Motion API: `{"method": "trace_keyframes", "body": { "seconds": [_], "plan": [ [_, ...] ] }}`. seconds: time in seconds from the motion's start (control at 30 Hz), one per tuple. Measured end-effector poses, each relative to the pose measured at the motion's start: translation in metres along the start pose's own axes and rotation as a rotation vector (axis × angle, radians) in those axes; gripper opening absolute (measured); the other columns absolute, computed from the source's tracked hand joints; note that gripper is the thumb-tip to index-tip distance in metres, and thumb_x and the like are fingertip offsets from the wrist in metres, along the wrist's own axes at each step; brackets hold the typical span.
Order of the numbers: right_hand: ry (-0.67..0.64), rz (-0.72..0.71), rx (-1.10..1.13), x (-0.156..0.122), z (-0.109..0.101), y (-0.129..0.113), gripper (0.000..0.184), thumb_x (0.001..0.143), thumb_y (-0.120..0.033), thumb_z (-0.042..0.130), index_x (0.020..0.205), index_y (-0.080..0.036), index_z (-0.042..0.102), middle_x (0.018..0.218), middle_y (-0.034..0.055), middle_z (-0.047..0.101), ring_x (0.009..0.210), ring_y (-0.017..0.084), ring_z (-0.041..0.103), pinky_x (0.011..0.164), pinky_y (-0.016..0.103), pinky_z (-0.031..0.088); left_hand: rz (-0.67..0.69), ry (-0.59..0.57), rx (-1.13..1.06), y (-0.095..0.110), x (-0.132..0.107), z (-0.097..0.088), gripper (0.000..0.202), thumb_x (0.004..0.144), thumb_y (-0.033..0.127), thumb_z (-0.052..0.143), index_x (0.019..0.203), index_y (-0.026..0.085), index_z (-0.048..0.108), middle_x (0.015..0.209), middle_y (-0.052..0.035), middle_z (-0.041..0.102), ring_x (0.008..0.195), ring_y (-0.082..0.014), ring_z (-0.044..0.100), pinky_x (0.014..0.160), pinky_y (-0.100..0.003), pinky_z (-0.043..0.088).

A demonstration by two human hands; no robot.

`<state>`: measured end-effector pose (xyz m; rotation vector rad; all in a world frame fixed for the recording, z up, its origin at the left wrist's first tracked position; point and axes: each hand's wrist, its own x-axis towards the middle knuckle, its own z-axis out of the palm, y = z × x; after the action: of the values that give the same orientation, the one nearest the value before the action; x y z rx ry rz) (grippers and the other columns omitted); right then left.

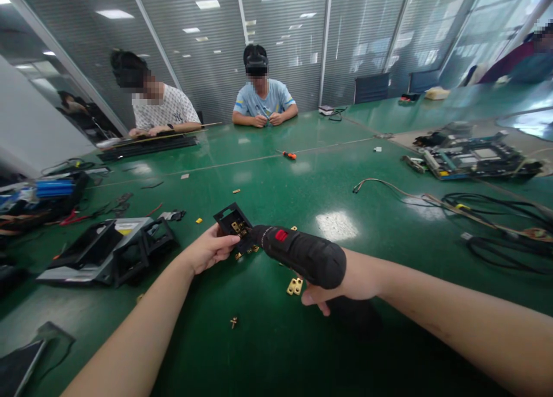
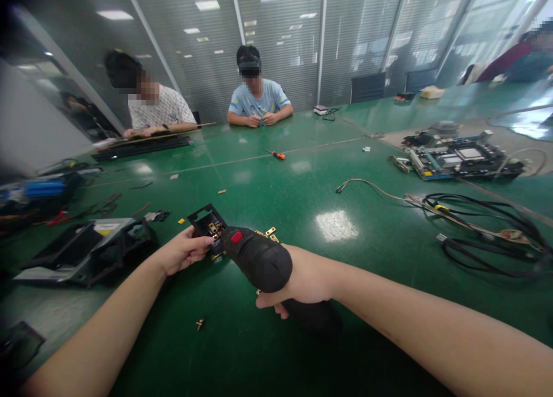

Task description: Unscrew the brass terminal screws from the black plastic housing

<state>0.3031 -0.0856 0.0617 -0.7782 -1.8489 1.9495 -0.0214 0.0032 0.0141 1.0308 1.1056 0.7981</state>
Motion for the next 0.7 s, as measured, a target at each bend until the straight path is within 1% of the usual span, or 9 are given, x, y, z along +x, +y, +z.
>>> {"method": "trace_keyframes", "body": {
  "seconds": [0.07,0.17,0.27,0.37,0.43,0.53,0.6,0.63,0.7],
  "plan": [
    [0.002,0.004,0.011,0.0001,0.0004,0.0026,0.041,0.081,-0.026,0.08,0.117,-0.013,0.066,0.073,-0.0005,0.068,0.051,0.011,0.061,0.054,0.024,0.051,-0.003,0.0,0.001,-0.0001,-0.0002,-0.0004,0.058,0.064,0.023,0.095,0.104,0.02,0.053,0.062,0.0105,0.047,0.044,-0.0013,0.034,0.042,-0.013,0.022],
    [-0.005,0.014,-0.011,-0.0011,0.0017,0.0052,0.045,0.082,-0.031,0.08,0.119,-0.012,0.064,0.068,-0.0014,0.065,0.053,0.013,0.06,0.055,0.025,0.051,-0.011,0.003,0.004,-0.0001,-0.0001,-0.0004,0.061,0.063,0.023,0.096,0.107,0.02,0.053,0.063,0.0103,0.048,0.045,-0.0011,0.034,0.042,-0.013,0.022],
    [0.03,-0.022,-0.102,-0.002,0.002,0.0062,0.05,0.081,-0.032,0.083,0.123,-0.013,0.064,0.072,-0.0008,0.066,0.059,0.014,0.061,0.061,0.028,0.052,-0.021,0.004,0.009,0.0002,0.0,0.0005,0.063,0.062,0.023,0.096,0.109,0.02,0.053,0.064,0.0105,0.047,0.045,-0.0009,0.033,0.042,-0.013,0.022],
    [0.108,-0.093,-0.227,-0.0016,0.0016,0.0064,0.046,0.077,-0.029,0.087,0.116,-0.016,0.067,0.083,0.0004,0.067,0.072,0.016,0.062,0.074,0.032,0.053,-0.024,0.012,0.012,0.0007,-0.0002,0.0016,0.063,0.063,0.023,0.095,0.11,0.02,0.053,0.065,0.0109,0.047,0.045,-0.0004,0.032,0.042,-0.013,0.02],
    [0.12,-0.119,-0.263,-0.0014,0.0011,0.006,0.04,0.076,-0.028,0.088,0.108,-0.016,0.067,0.085,0.0004,0.067,0.078,0.017,0.062,0.078,0.033,0.053,-0.022,0.015,0.013,0.0008,-0.0003,0.002,0.064,0.062,0.024,0.096,0.11,0.019,0.052,0.064,0.0112,0.047,0.044,-0.0003,0.031,0.041,-0.013,0.02],
    [0.08,-0.109,-0.245,-0.0017,-0.0002,0.0045,0.032,0.076,-0.028,0.086,0.098,-0.016,0.067,0.086,0.0013,0.066,0.079,0.017,0.061,0.077,0.034,0.053,-0.025,0.016,0.02,0.0008,-0.0003,0.002,0.065,0.062,0.025,0.096,0.109,0.019,0.052,0.061,0.0119,0.045,0.044,-0.0009,0.031,0.041,-0.013,0.02],
    [0.068,-0.112,-0.227,-0.0022,-0.0014,0.003,0.031,0.076,-0.028,0.086,0.095,-0.015,0.067,0.087,0.002,0.066,0.079,0.017,0.061,0.076,0.033,0.053,-0.023,0.015,0.022,0.0009,-0.0004,0.0019,0.065,0.061,0.025,0.096,0.109,0.019,0.052,0.061,0.0117,0.046,0.044,-0.0012,0.032,0.041,-0.013,0.021],
    [0.066,-0.125,-0.224,-0.0025,-0.0021,0.0023,0.031,0.076,-0.028,0.085,0.097,-0.014,0.067,0.087,0.0018,0.066,0.078,0.016,0.06,0.075,0.033,0.053,-0.02,0.014,0.02,0.0009,-0.0005,0.0018,0.065,0.061,0.025,0.096,0.108,0.02,0.051,0.062,0.0115,0.047,0.044,-0.0011,0.032,0.041,-0.013,0.022],
    [0.055,-0.151,-0.229,-0.0029,-0.0032,0.0009,0.036,0.076,-0.028,0.085,0.105,-0.014,0.066,0.083,0.0001,0.064,0.075,0.015,0.058,0.072,0.031,0.051,-0.014,0.013,0.014,0.0008,-0.0007,0.0015,0.065,0.061,0.025,0.096,0.108,0.02,0.051,0.064,0.0107,0.049,0.044,-0.0008,0.033,0.041,-0.013,0.022]
  ]
}}
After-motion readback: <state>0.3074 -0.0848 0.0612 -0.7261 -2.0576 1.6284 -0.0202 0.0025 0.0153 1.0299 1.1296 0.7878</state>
